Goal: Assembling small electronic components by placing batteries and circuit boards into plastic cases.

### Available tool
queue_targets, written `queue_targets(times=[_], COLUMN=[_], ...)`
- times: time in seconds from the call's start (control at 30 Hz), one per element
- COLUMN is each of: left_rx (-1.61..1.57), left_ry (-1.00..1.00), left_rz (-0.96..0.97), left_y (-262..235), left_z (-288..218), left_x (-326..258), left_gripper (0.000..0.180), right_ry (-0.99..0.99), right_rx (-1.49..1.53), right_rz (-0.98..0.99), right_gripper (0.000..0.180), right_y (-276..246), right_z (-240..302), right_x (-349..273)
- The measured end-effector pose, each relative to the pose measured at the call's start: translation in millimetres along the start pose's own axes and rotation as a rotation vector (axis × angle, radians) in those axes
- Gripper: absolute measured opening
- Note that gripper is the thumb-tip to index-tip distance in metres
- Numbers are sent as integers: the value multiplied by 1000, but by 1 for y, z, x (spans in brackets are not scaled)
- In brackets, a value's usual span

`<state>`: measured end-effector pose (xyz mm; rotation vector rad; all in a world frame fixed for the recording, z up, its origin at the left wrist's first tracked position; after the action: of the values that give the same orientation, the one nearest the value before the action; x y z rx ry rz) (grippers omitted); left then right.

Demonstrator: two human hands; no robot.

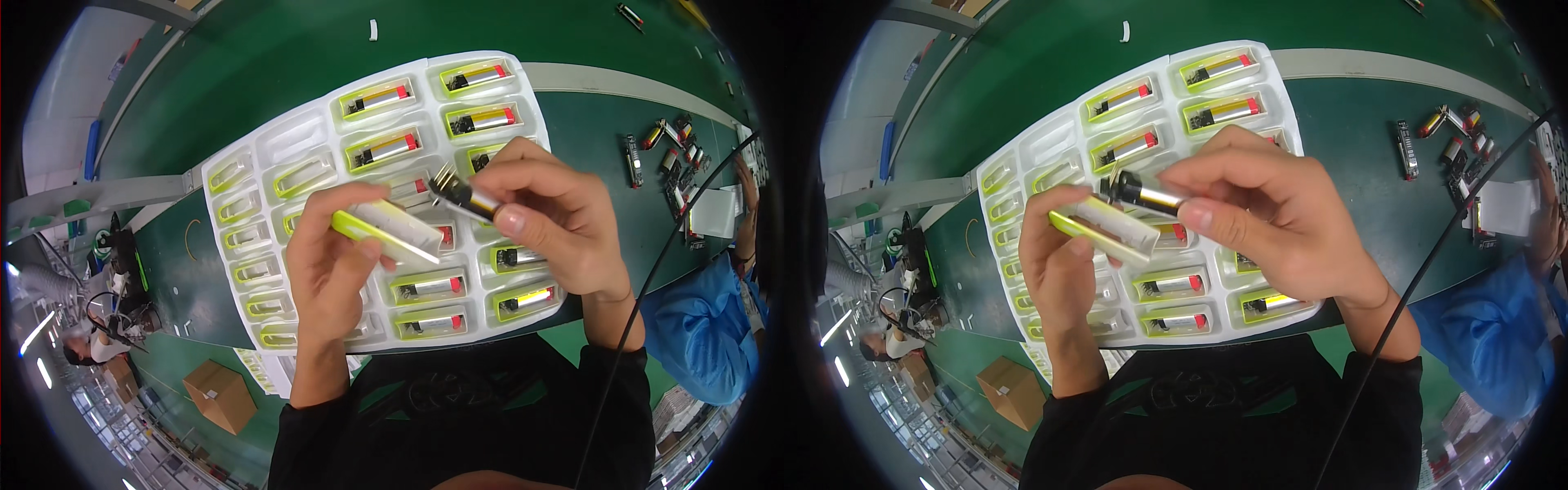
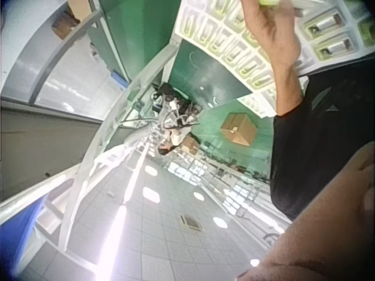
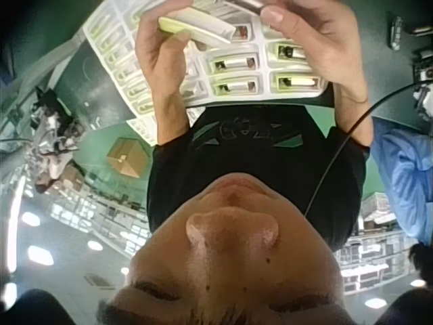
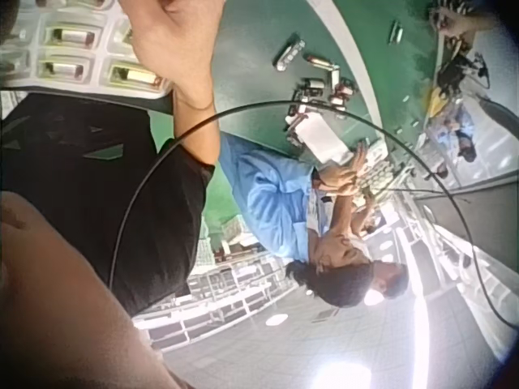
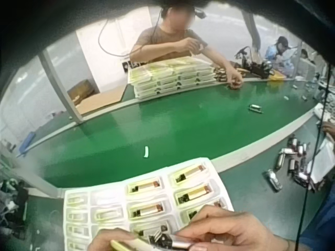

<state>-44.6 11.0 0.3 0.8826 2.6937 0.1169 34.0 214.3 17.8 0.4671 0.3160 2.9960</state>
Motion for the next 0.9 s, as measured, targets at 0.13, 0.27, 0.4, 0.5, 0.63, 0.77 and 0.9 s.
queue_targets(times=[0.13,0.27,0.4,0.5,0.63,0.77,0.9], left_rx=[-83,-4,25,147,496,283,2], left_ry=[8,35,86,129,306,227,98], left_rz=[69,90,123,81,-83,-48,61], left_y=[4,17,19,17,18,23,14], left_z=[-5,-15,-15,-14,-16,-16,-7], left_x=[2,-2,-2,-3,-8,-3,-5], left_gripper=[30,27,28,31,35,48,62], right_ry=[-13,-46,-109,-183,-279,-349,-390], right_rx=[-90,-212,-389,-532,-636,-731,-718], right_rz=[109,159,185,223,189,153,123], right_gripper=[25,28,33,36,37,37,37], right_y=[6,12,14,19,26,24,18], right_z=[-1,1,7,12,13,16,26], right_x=[-3,-4,-5,-5,-7,-6,-5])
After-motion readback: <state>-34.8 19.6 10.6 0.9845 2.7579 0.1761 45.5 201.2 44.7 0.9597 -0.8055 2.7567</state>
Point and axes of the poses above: each hand's wrist, its own x-axis towards the middle knuckle, its own y-axis out of the palm, z = x × y, the point moved 5 cm from there along x, towards the middle knuckle, and after that the axes turned 14 degrees about -y, right-handed, at the moved point
